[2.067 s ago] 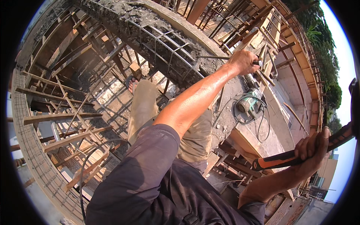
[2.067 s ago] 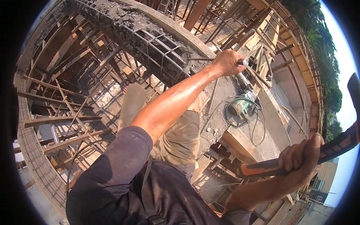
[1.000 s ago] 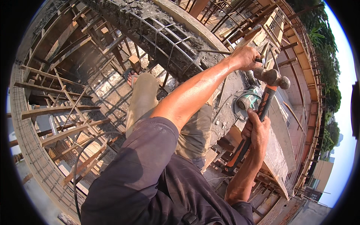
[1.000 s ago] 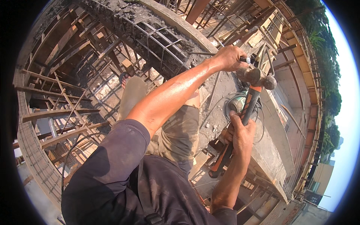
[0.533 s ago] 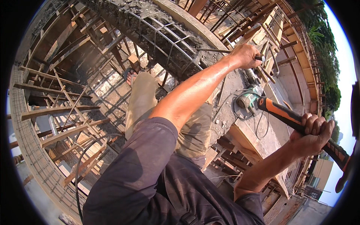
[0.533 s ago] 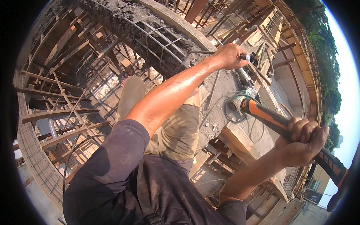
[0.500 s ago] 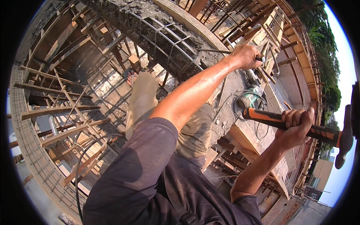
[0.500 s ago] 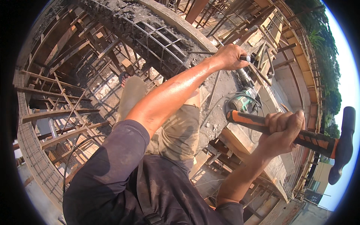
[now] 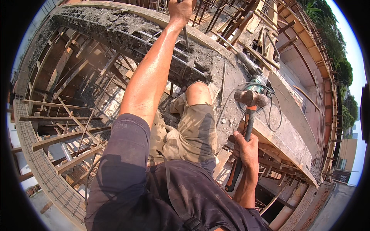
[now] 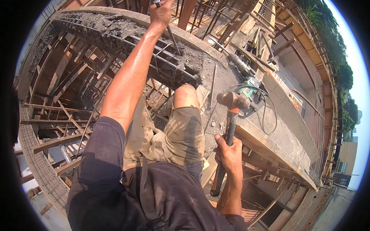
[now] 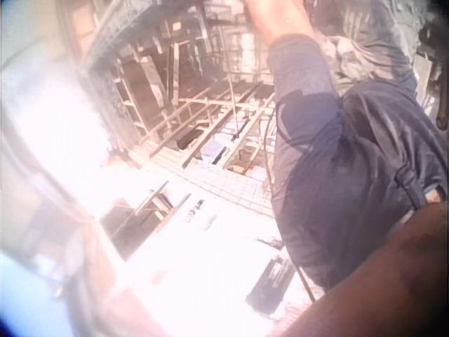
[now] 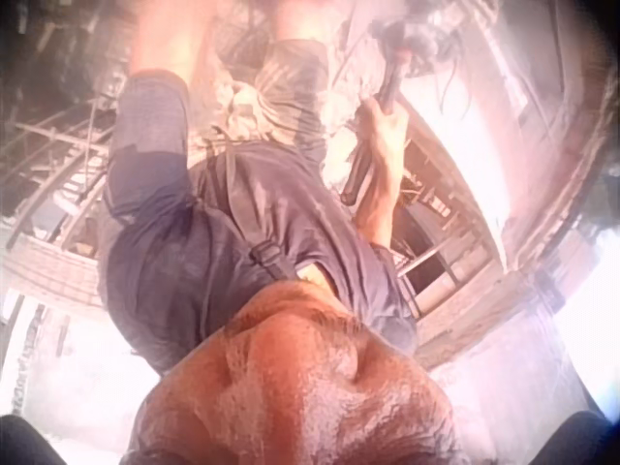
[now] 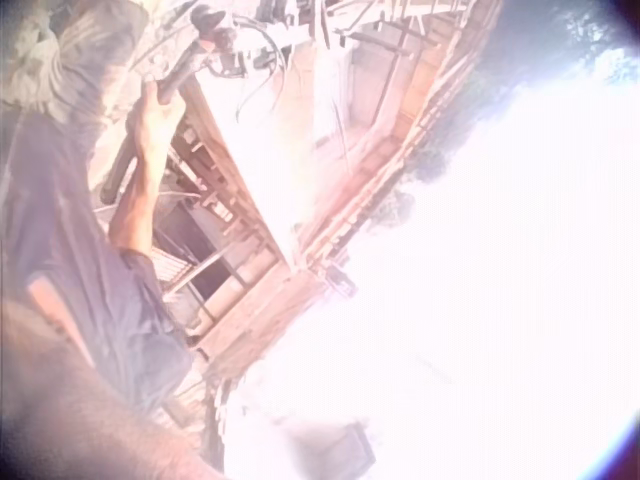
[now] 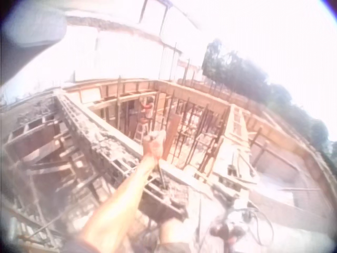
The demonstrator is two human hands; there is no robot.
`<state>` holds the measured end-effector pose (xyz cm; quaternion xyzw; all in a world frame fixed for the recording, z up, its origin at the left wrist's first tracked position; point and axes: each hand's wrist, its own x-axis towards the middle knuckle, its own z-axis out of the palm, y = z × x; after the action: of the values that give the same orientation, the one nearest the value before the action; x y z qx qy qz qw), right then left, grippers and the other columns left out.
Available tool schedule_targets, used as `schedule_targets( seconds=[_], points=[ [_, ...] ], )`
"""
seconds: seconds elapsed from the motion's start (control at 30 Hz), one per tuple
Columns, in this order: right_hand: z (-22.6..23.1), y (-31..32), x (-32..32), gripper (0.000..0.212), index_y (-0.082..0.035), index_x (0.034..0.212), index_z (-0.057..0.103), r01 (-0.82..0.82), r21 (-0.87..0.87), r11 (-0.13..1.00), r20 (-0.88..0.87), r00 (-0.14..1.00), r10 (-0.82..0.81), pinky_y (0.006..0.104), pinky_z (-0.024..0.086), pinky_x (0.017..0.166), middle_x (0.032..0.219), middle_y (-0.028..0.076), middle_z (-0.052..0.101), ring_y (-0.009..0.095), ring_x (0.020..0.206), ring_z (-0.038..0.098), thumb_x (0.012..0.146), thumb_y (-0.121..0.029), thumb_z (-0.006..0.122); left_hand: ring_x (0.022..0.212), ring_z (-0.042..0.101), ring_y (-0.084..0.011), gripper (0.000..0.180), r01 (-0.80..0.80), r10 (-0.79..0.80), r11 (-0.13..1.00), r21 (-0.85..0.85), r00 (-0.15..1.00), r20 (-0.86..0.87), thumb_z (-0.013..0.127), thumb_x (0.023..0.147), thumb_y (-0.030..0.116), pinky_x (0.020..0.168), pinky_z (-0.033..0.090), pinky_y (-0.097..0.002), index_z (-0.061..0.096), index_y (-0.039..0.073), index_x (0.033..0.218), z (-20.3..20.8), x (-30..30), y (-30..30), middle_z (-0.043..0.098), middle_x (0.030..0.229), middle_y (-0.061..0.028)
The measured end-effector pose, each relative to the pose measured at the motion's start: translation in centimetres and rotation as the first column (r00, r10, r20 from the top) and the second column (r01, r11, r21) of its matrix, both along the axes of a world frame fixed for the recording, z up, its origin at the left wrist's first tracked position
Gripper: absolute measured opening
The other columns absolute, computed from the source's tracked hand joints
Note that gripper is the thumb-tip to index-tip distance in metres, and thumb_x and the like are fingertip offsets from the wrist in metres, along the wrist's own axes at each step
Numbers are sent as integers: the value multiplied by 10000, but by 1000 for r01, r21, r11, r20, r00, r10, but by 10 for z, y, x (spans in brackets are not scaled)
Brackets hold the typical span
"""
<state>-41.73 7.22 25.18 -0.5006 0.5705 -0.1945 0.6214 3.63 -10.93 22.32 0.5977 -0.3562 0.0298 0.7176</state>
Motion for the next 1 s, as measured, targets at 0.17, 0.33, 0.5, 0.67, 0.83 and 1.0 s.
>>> schedule_targets(
  seconds=[0.17,0.33,0.5,0.67,0.83,1.0],
  points=[
    [-27,17,-6,332,-101,723,461,-64,132,989,2,998,65,257,270,376,541,-61,412,43,409,356,943,-184,696,390,351,-108,491,118,-254,948,-297,843,-474,621,966,362,388,319,-322,368,185,583,-26,44,51,354,489,43],
    [-39,27,-4,341,-84,721,484,-170,80,982,-38,984,173,261,261,389,549,-55,418,47,421,354,940,-210,713,417,248,-88,580,93,-208,908,-409,947,-245,626,981,444,407,231,-301,316,187,563,2,-36,49,281,507,65],
    [-28,28,1,320,-75,727,492,-157,95,983,9,988,157,265,258,385,548,-50,422,48,415,351,936,-184,709,457,348,-81,526,208,-234,930,-305,971,-51,534,1050,356,440,219,-307,491,86,601,73,-102,84,411,517,52],
    [-22,29,7,312,-79,729,474,-119,94,989,15,993,118,259,262,381,536,-52,404,57,403,353,935,-152,697,491,335,-64,556,293,-283,915,-277,956,78,600,1017,358,440,266,-314,511,13,590,54,-137,93,387,468,18],
    [-15,35,8,307,-64,698,516,-121,11,993,-41,992,121,256,295,392,541,-44,458,53,428,405,926,-147,705,476,315,-80,505,200,-177,940,-276,978,106,592,1029,291,417,291,-324,509,11,617,5,-169,105,340,478,-13],
    [13,42,21,260,-57,731,524,-123,-92,988,-94,989,114,260,306,403,569,-27,478,59,437,409,913,-108,702,437,330,-231,449,138,-92,952,-273,980,174,652,985,223,416,330,-357,496,23,615,-30,-170,116,388,498,-99]
  ],
)
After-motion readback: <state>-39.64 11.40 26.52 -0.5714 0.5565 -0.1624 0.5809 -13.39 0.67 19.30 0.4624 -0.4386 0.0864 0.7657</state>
